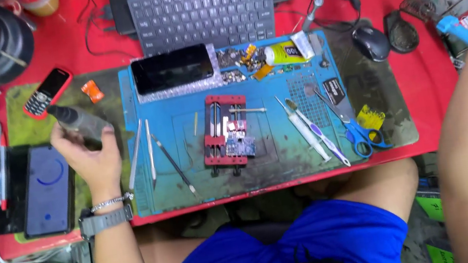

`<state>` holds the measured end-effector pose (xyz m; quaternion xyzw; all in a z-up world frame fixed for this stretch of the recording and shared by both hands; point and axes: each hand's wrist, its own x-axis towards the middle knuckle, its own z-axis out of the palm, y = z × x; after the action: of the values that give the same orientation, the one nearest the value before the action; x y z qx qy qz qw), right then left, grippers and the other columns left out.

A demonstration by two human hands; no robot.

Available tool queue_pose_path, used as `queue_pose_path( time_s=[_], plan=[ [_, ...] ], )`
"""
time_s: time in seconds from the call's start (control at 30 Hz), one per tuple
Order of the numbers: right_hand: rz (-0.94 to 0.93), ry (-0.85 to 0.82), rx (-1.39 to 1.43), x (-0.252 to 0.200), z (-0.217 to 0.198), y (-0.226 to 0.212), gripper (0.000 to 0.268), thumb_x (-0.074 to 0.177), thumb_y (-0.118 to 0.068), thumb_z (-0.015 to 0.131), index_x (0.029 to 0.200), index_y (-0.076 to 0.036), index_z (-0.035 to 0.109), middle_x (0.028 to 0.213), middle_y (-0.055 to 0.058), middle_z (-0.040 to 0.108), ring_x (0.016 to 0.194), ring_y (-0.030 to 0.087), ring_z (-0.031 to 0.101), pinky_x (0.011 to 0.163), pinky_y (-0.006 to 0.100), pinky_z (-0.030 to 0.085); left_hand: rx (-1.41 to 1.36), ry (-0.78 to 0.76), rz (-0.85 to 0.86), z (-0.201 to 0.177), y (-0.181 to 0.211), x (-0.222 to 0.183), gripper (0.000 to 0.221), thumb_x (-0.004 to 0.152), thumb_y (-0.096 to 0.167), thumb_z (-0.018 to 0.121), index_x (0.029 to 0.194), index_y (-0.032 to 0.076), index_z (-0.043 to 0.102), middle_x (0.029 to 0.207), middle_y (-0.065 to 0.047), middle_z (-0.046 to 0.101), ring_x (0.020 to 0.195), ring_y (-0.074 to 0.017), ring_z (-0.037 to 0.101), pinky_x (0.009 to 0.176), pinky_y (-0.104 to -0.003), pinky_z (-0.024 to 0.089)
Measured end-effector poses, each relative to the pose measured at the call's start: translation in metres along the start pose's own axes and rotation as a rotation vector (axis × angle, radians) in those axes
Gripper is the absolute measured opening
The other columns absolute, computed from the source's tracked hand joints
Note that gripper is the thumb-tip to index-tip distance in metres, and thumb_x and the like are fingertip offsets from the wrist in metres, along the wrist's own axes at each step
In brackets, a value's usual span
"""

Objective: The person is repairing a mobile phone circuit board by heating it with a heat gun and applying a substance from a syringe.

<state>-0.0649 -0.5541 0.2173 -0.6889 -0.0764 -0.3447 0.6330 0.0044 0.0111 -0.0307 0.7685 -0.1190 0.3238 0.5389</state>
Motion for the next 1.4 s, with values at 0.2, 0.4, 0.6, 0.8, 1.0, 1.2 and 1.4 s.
queue_pose_path(
  time_s=[0.2, 0.4, 0.6, 0.8, 1.0, 1.2, 1.4],
  plan=[
    [0.1, -0.039, -0.266, -0.201, 0.028, 0.048, 0.018, 0.104, -0.01, 0.066, 0.087, -0.005, 0.061, 0.091, 0.019, 0.069, 0.08, 0.026, 0.068, 0.082, 0.036, 0.055, -0.063, 0.011, 0.002, -0.008, 0.0, -0.008, 0.084, 0.092, -0.002, 0.08, 0.155, 0.005, 0.025, 0.146, -0.017, 0.032, 0.137, -0.0289, 0.037, 0.121, -0.046, 0.028],
    [0.005, 0.027, -0.482, -0.292, 0.048, 0.067, 0.006, 0.09, 0.008, 0.075, 0.091, 0.002, 0.075, 0.091, 0.018, 0.075, 0.083, 0.03, 0.072, 0.082, 0.042, 0.057, -0.034, 0.052, 0.123, -0.036, 0.065, -0.037, 0.079, 0.098, 0.011, 0.075, 0.158, 0.006, 0.024, 0.158, -0.013, 0.029, 0.152, -0.0262, 0.029, 0.127, -0.043, 0.017],
    [-0.306, -0.003, -0.753, -0.291, 0.06, 0.068, 0.008, 0.084, 0.001, 0.082, 0.089, -0.003, 0.079, 0.094, 0.012, 0.075, 0.081, 0.031, 0.068, 0.079, 0.042, 0.056, 0.062, -0.11, 0.137, -0.009, 0.135, -0.075, 0.03, 0.091, 0.006, 0.072, 0.114, -0.008, 0.061, 0.112, -0.021, 0.057, 0.109, -0.0423, 0.059, 0.103, -0.052, 0.045],
    [-0.262, -0.102, -0.935, -0.287, 0.063, 0.053, 0.014, 0.088, -0.003, 0.081, 0.102, -0.005, 0.078, 0.107, 0.012, 0.071, 0.095, 0.033, 0.063, 0.088, 0.044, 0.053, 0.126, -0.281, 0.144, 0.025, 0.158, -0.09, 0.011, 0.086, 0.004, 0.077, 0.096, 0.004, 0.073, 0.101, -0.012, 0.068, 0.099, -0.0373, 0.067, 0.091, -0.048, 0.054],
    [-0.095, -0.146, -1.01, -0.297, 0.059, 0.033, 0.014, 0.095, -0.003, 0.078, 0.109, -0.002, 0.076, 0.11, 0.013, 0.068, 0.098, 0.034, 0.061, 0.093, 0.045, 0.048, 0.175, -0.301, 0.132, 0.023, 0.175, -0.095, 0.014, 0.094, 0.006, 0.072, 0.082, 0.002, 0.065, 0.092, -0.011, 0.068, 0.098, -0.0375, 0.065, 0.092, -0.046, 0.055],
    [-0.059, -0.185, -0.991, -0.303, 0.064, 0.022, 0.011, 0.096, 0.004, 0.076, 0.107, 0.005, 0.076, 0.103, 0.017, 0.071, 0.093, 0.031, 0.065, 0.089, 0.041, 0.045, 0.299, -0.281, 0.039, -0.003, 0.167, -0.101, 0.011, 0.098, -0.001, 0.071, 0.106, -0.008, 0.069, 0.098, -0.017, 0.072, 0.086, -0.0271, 0.06, 0.076, -0.034, 0.051],
    [-0.059, -0.268, -1.103, -0.293, 0.073, 0.043, 0.023, 0.096, -0.01, 0.08, 0.116, 0.0, 0.078, 0.112, 0.014, 0.07, 0.098, 0.03, 0.066, 0.089, 0.041, 0.044, 0.373, -0.327, 0.007, -0.013, 0.17, -0.096, 0.014, 0.095, 0.01, 0.079, 0.094, 0.002, 0.067, 0.081, -0.006, 0.06, 0.08, -0.0232, 0.055, 0.074, -0.034, 0.046]
  ],
)
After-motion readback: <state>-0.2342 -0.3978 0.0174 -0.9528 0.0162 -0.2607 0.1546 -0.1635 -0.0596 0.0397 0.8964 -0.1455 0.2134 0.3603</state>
